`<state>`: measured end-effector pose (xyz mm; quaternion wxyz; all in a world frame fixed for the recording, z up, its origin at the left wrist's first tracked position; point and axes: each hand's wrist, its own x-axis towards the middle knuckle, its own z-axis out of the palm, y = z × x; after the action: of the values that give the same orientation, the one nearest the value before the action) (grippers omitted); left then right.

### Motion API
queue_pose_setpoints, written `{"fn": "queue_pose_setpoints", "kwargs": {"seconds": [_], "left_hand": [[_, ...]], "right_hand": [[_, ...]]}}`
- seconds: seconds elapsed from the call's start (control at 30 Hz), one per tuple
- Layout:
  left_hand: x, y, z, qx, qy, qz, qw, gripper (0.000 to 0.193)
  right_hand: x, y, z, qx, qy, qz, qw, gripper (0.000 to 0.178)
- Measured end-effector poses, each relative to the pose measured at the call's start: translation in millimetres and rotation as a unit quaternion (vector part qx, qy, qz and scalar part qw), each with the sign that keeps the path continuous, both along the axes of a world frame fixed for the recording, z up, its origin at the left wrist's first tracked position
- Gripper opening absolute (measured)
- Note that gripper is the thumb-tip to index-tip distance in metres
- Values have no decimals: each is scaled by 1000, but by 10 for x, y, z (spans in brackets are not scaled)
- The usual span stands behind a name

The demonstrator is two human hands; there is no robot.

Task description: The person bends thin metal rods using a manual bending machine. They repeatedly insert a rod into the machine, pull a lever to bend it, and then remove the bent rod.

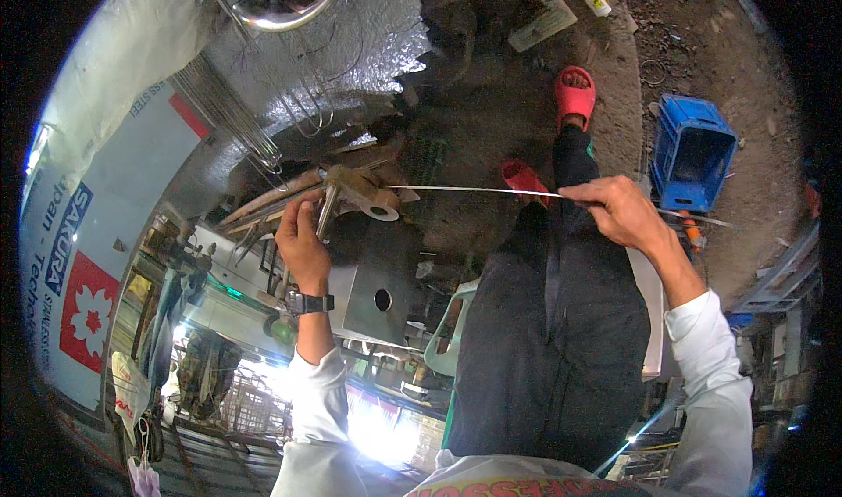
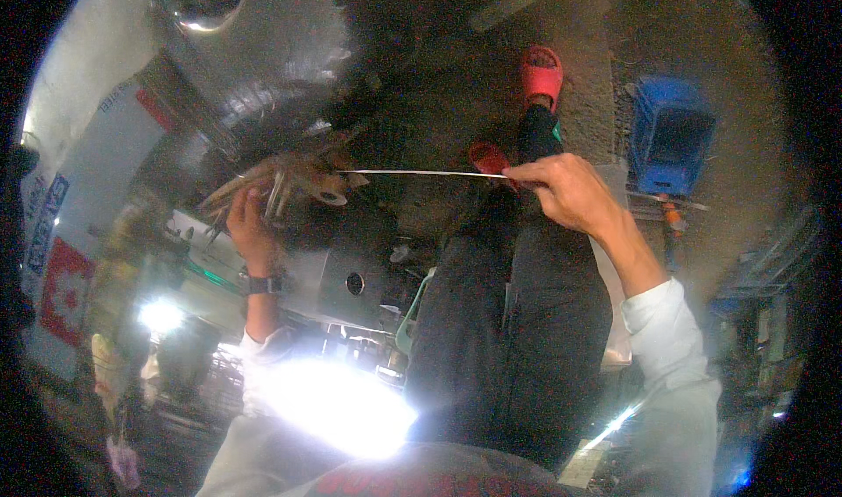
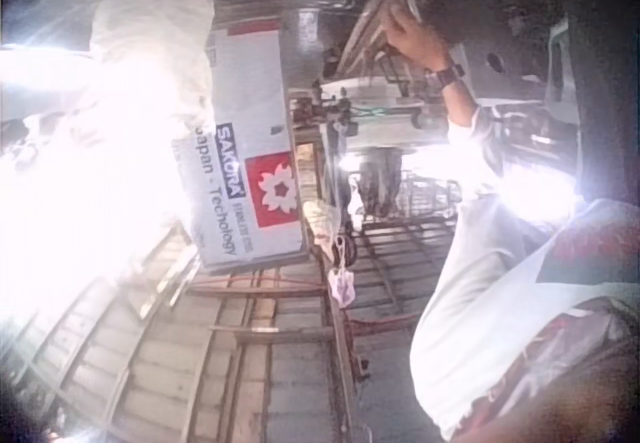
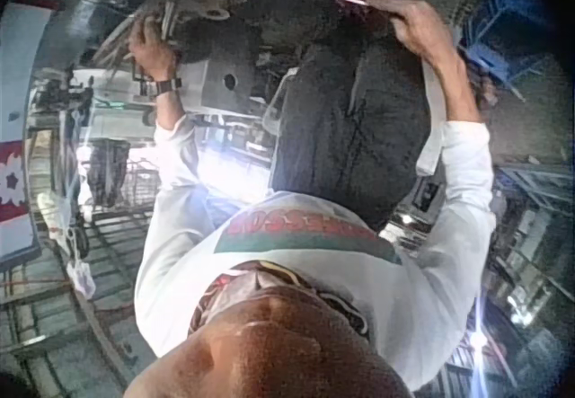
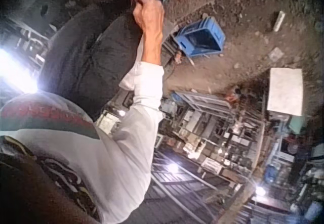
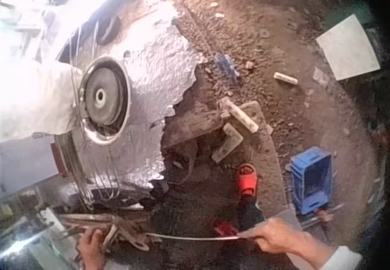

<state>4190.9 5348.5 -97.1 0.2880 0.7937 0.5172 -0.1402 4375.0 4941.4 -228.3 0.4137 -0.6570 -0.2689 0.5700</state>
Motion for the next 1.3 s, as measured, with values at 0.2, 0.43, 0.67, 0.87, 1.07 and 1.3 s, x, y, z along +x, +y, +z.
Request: {"fn": "queue_pose_setpoints", "kwargs": {"seconds": [0.2, 0.43, 0.67, 0.87, 1.07, 1.3], "left_hand": [[86, -56, 28, -8, -9, 2, 1000, 27], [25, -1, -9, -15, -26, 66, 997, 26], [-131, 49, -74, 6, -57, 52, 997, 28], [13, 7, -28, -48, -90, 23, 995, 27], [-186, 123, -10, -57, -130, 6, 990, 26], [-115, 44, -89, -91, -183, 31, 978, 26]], "right_hand": [[383, 219, -88, 13, -97, 100, 990, 43], [604, 508, -159, -49, 65, 105, 991, 31], [111, 1331, -40, -2, -55, 145, 988, 24], [-53, 1487, -238, 10, -58, 137, 989, 26], [670, 740, 27, -71, -106, 257, 958, 43], [1027, -270, 166, -170, -132, 96, 972, 26]]}}
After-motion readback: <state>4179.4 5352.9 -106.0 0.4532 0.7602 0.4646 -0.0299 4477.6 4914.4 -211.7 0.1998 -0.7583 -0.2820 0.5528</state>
